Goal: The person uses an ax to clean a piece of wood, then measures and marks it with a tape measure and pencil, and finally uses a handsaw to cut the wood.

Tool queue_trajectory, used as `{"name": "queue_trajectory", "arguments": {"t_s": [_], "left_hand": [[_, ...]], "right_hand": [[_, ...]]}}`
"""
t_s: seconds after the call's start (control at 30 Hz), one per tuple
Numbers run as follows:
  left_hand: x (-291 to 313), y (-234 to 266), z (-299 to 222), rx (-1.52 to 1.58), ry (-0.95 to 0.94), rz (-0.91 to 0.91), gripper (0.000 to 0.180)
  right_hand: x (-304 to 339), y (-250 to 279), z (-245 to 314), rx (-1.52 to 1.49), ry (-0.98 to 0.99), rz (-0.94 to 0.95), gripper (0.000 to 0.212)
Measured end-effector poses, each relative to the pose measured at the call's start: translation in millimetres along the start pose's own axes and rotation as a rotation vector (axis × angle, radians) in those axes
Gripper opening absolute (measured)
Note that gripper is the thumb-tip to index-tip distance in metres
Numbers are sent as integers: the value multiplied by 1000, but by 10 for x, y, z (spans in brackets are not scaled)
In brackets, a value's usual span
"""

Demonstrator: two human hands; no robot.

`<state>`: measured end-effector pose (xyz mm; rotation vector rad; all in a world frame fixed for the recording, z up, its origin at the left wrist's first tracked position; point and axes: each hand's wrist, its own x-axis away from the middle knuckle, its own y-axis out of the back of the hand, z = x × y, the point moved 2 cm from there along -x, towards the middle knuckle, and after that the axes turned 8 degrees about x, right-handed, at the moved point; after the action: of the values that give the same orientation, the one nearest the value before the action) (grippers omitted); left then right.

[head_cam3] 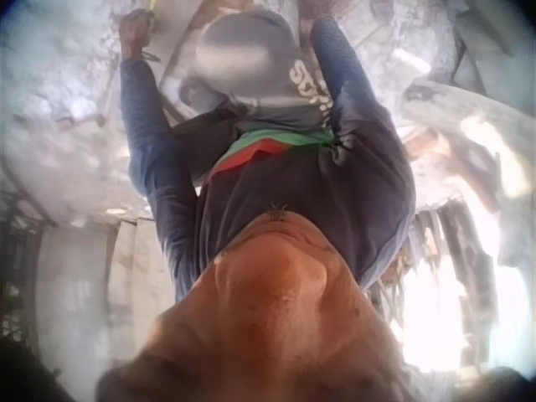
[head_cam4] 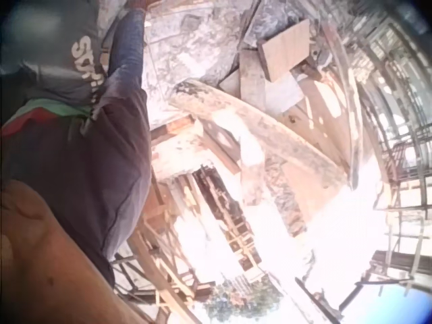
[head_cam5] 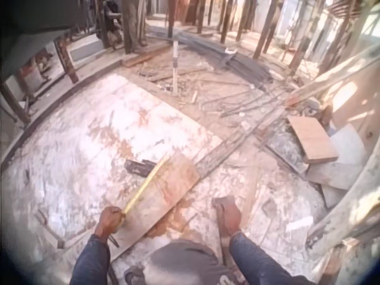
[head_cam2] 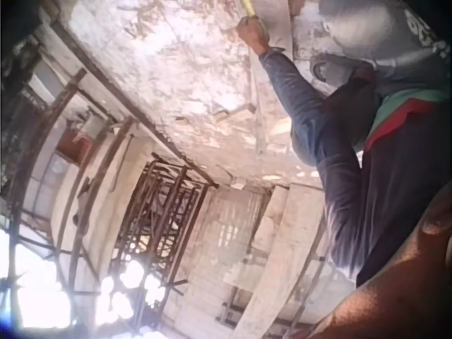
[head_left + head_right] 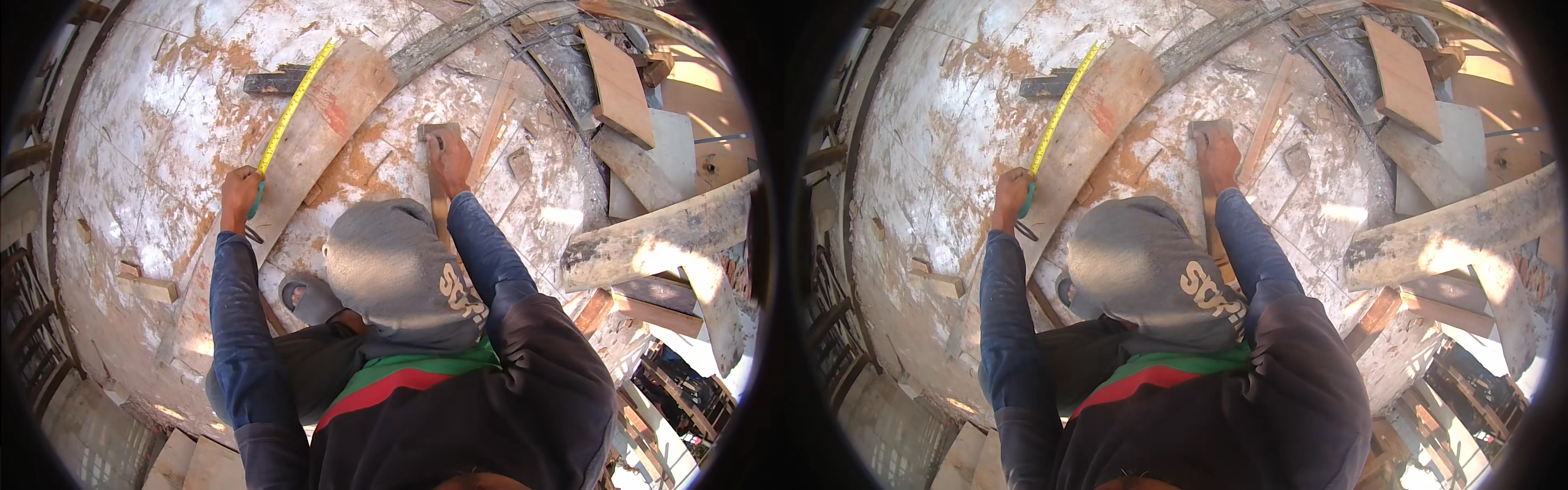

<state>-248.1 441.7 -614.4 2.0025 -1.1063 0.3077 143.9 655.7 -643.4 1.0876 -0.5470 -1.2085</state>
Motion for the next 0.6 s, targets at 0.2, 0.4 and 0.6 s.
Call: {"name": "queue_trajectory", "arguments": {"t_s": [0.2,0.4,0.6], "left_hand": [[-52,-4,70,-55,-19,-1,25],[-104,-149,-10,-214,-28,-37,27],[-97,-155,-64,-293,-33,-64,30]], "right_hand": [[-436,193,-854,459,32,45,21],[-597,43,-1100,603,109,266,12],[-834,-77,-828,-42,-236,66,10]]}}
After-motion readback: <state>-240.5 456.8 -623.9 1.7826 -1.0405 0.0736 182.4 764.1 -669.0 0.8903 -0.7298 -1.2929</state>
